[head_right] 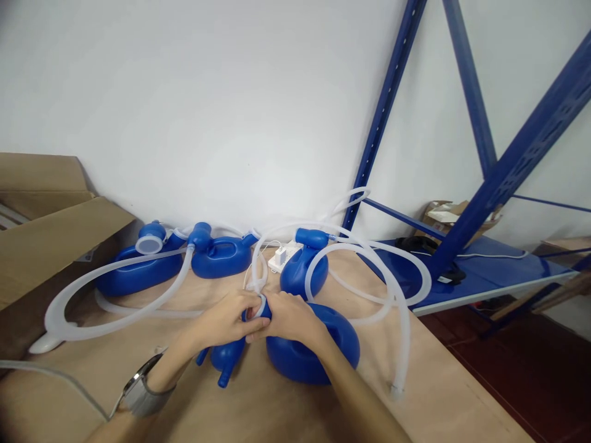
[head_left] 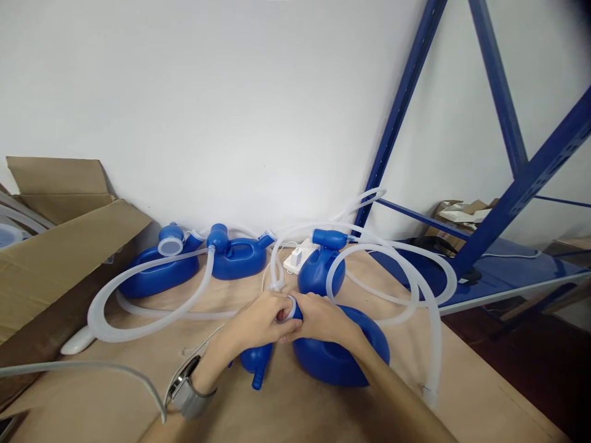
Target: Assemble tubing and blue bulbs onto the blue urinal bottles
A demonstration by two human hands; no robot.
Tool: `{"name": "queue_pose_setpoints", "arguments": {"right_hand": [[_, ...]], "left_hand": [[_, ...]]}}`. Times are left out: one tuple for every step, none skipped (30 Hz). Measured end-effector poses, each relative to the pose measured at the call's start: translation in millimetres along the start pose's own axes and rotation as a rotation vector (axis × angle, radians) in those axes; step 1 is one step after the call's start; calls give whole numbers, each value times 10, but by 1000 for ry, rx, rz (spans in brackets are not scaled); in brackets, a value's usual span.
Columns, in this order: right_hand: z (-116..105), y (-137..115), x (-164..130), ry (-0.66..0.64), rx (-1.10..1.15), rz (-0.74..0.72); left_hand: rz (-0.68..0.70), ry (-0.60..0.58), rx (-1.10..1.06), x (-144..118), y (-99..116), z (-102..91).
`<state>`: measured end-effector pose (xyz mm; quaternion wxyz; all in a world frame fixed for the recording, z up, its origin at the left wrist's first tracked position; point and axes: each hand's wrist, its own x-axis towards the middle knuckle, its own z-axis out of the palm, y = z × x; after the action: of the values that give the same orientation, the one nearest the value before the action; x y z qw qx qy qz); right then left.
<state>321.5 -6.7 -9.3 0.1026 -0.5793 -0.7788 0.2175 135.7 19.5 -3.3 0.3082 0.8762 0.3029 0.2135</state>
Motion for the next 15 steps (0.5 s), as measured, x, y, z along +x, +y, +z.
{"name": "queue_pose_setpoints", "arguments": {"right_hand": [[6, -20, -11, 6, -29, -4], [10, -39, -21, 10, -48, -13], [13, -57, -30, 15, -56, -28], [17, -70, -37, 19, -55, -46], [21, -79, -42, 21, -49, -60], [26, -82, -45, 20, -42, -70], [32, -82, -45, 21, -39, -73], [37, -79, -44, 20, -40, -70], [42, -75, -42, 18, -44, -64], [47, -71, -39, 15, -49, -60], [51, -68, -36, 12, -58, -58], [53, -65, -33, 10, -67, -57], [54, -63, -30, 9, -77, -57], [54, -61, -27, 7, -88, -56], [52, -60, -25, 5, -97, -55]], "left_hand": [[6, -11, 6, -9, -4, -2], [10, -21, 11, -17, -6, -11], [13, -30, 14, -25, -6, -24], [14, -38, 16, -32, -6, -37], [14, -48, 16, -37, -9, -50], [16, -61, 16, -40, -14, -62], [17, -75, 16, -42, -23, -72], [21, -91, 16, -41, -34, -81], [25, -107, 16, -39, -47, -90], [31, -122, 17, -36, -60, -100], [37, -138, 17, -32, -71, -109], [42, -150, 17, -27, -80, -118], [46, -160, 16, -22, -84, -127], [50, -169, 16, -16, -85, -134], [52, -177, 14, -10, -83, -140]]}}
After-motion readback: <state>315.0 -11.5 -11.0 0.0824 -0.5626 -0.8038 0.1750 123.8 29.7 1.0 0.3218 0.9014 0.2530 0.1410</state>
